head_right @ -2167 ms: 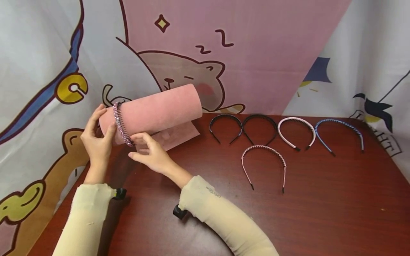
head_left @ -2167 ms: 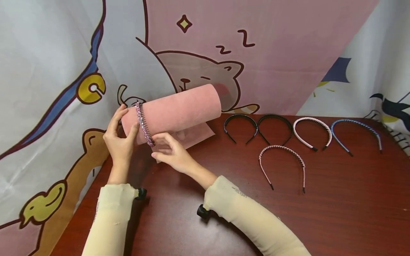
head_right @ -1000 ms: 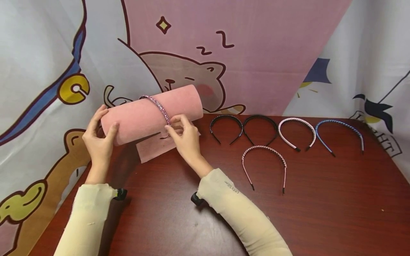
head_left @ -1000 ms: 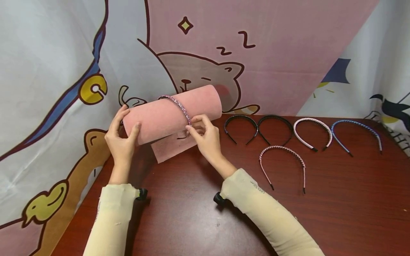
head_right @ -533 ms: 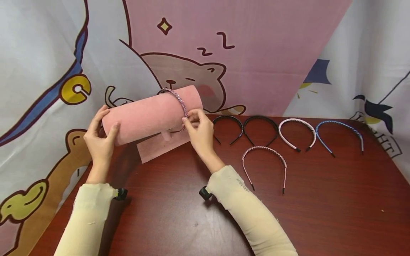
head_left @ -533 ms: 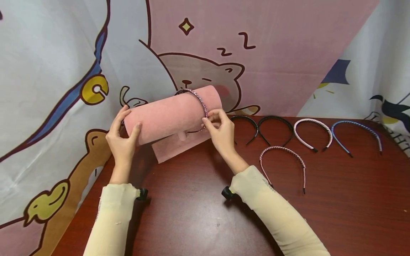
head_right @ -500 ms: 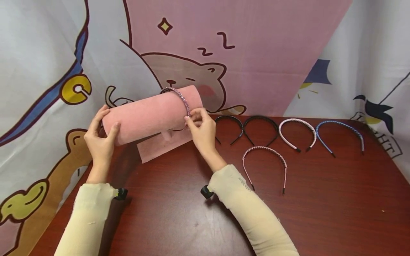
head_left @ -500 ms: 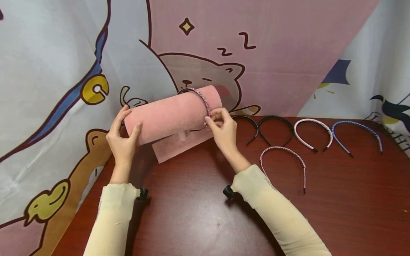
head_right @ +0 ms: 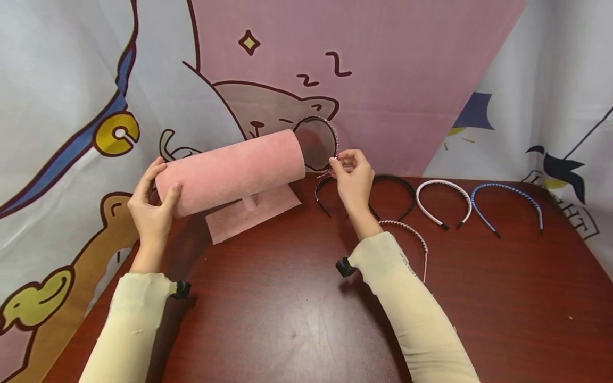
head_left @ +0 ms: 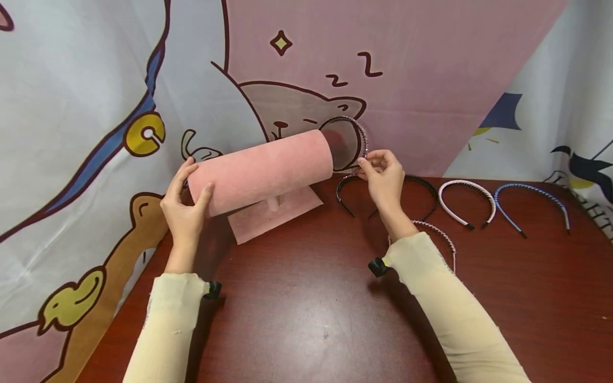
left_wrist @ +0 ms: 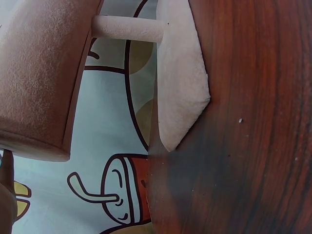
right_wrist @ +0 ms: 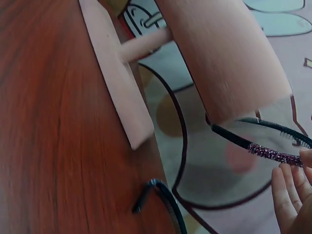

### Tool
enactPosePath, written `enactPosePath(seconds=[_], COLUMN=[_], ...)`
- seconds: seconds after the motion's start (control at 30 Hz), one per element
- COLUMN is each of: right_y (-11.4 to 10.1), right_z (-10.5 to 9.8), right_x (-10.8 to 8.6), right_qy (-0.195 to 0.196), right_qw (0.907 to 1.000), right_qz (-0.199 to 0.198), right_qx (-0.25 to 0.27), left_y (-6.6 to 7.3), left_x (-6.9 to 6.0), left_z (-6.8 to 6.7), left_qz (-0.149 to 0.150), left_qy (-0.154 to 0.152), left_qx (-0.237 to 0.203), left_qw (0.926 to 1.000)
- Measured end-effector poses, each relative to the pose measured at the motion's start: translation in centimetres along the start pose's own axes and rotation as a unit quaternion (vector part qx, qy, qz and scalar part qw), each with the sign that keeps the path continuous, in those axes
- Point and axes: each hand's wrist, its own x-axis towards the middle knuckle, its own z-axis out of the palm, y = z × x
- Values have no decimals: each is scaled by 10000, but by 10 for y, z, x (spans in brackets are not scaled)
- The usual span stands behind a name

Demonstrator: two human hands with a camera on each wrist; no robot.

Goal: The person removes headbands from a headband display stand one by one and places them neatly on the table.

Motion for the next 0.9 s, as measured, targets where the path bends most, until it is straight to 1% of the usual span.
enactPosePath(seconds=[0.13,0.2,0.27,0.33,0.43,0.5,0.57,0.7,0.77,0.9], right_y=[-1,-1,0,1,5,8,12,20,25,34], right_z=[-21,-33,-45,-57,-74,-83,-89,-94,-94,-89], right_x=[10,13,14,11,4,-2,-8,-20,-25,-33], right_qy=[183,131,-61,-367,-920,-1310,-1641,-2163,-2411,-2892], right_qw=[9997,9996,9992,9976,9908,9830,9726,9469,9351,9145], right_qz=[142,234,362,534,819,911,934,883,906,1030], right_qx=[-9,-59,-142,-239,-562,-908,-1355,-2207,-2433,-2634], left_y=[-1,-1,-2,-2,-2,-2,-2,-3,-4,-5], left_x=[0,0,1,1,2,3,4,3,2,-1], left_z=[1,1,1,1,2,3,3,2,1,-1], left_qz=[-27,0,15,38,47,62,87,67,51,47], left_qy=[-16,-44,-30,-15,27,24,2,-38,-40,4], left_qx=[-6,18,46,62,53,54,77,116,128,181], left_qw=[10000,10000,10000,10000,10000,10000,9999,9999,9999,9998])
